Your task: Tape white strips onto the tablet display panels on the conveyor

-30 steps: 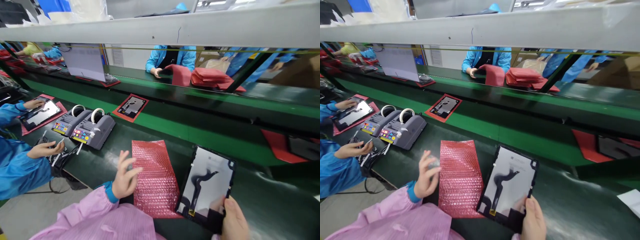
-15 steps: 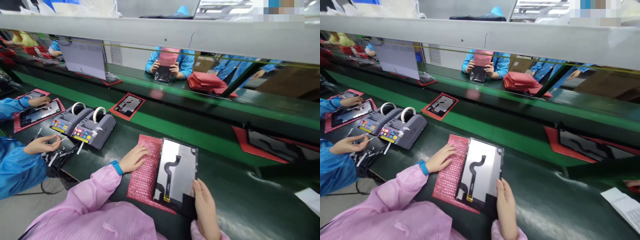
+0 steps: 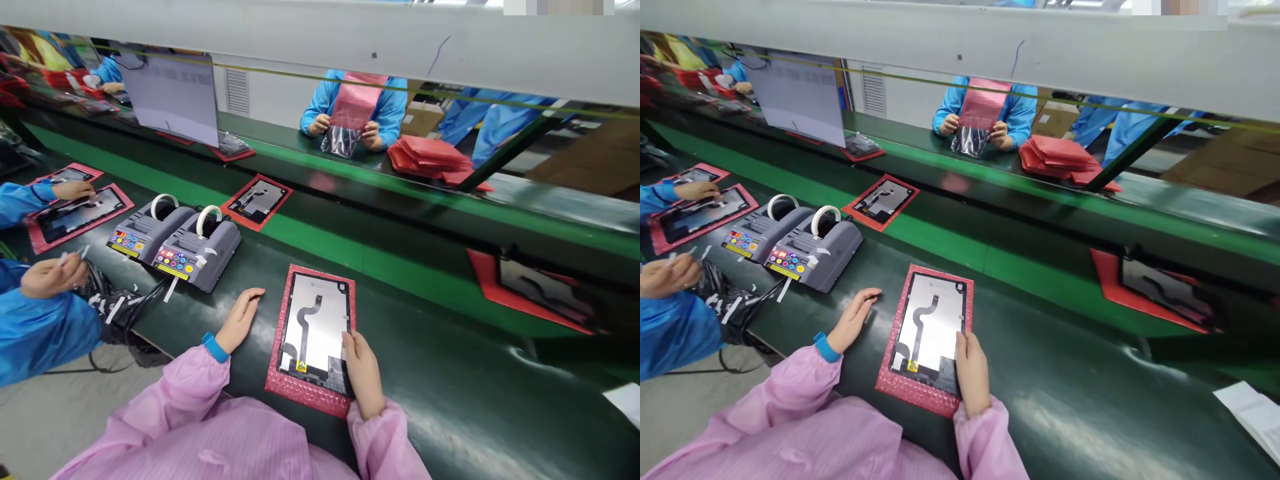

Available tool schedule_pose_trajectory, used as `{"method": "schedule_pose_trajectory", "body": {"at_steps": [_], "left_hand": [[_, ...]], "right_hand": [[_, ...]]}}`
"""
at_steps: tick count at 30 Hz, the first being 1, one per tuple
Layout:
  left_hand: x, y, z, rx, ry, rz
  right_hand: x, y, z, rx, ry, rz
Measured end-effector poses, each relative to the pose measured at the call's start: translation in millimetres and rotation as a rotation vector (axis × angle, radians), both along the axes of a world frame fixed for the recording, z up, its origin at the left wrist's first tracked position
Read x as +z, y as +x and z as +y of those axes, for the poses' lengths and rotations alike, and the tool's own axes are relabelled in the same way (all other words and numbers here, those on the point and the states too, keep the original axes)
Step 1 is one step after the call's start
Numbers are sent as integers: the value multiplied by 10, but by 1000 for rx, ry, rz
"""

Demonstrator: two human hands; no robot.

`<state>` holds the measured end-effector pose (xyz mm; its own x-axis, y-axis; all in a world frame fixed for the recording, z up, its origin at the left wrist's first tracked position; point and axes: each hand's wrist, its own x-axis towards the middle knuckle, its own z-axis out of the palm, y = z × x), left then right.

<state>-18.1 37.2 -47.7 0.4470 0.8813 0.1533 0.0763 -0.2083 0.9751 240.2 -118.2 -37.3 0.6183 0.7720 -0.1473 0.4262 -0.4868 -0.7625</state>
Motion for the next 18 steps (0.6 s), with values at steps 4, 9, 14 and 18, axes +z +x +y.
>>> {"method": "schedule_pose_trajectory", "body": {"at_steps": [4,9,14,18], "left_hand": [[-1,-10,11,-7,-87,-49],[-28,-267,41,-105,-297,-190],[20,-955,140,-183,-489,-377],[146,-1452,258,-95,-535,-468]], "right_hand": [[165,-84,12,14,-268,-205],[349,-16,-77,30,-346,-368],[220,413,-246,-116,-261,-306],[150,620,-225,-159,-372,-305]]}}
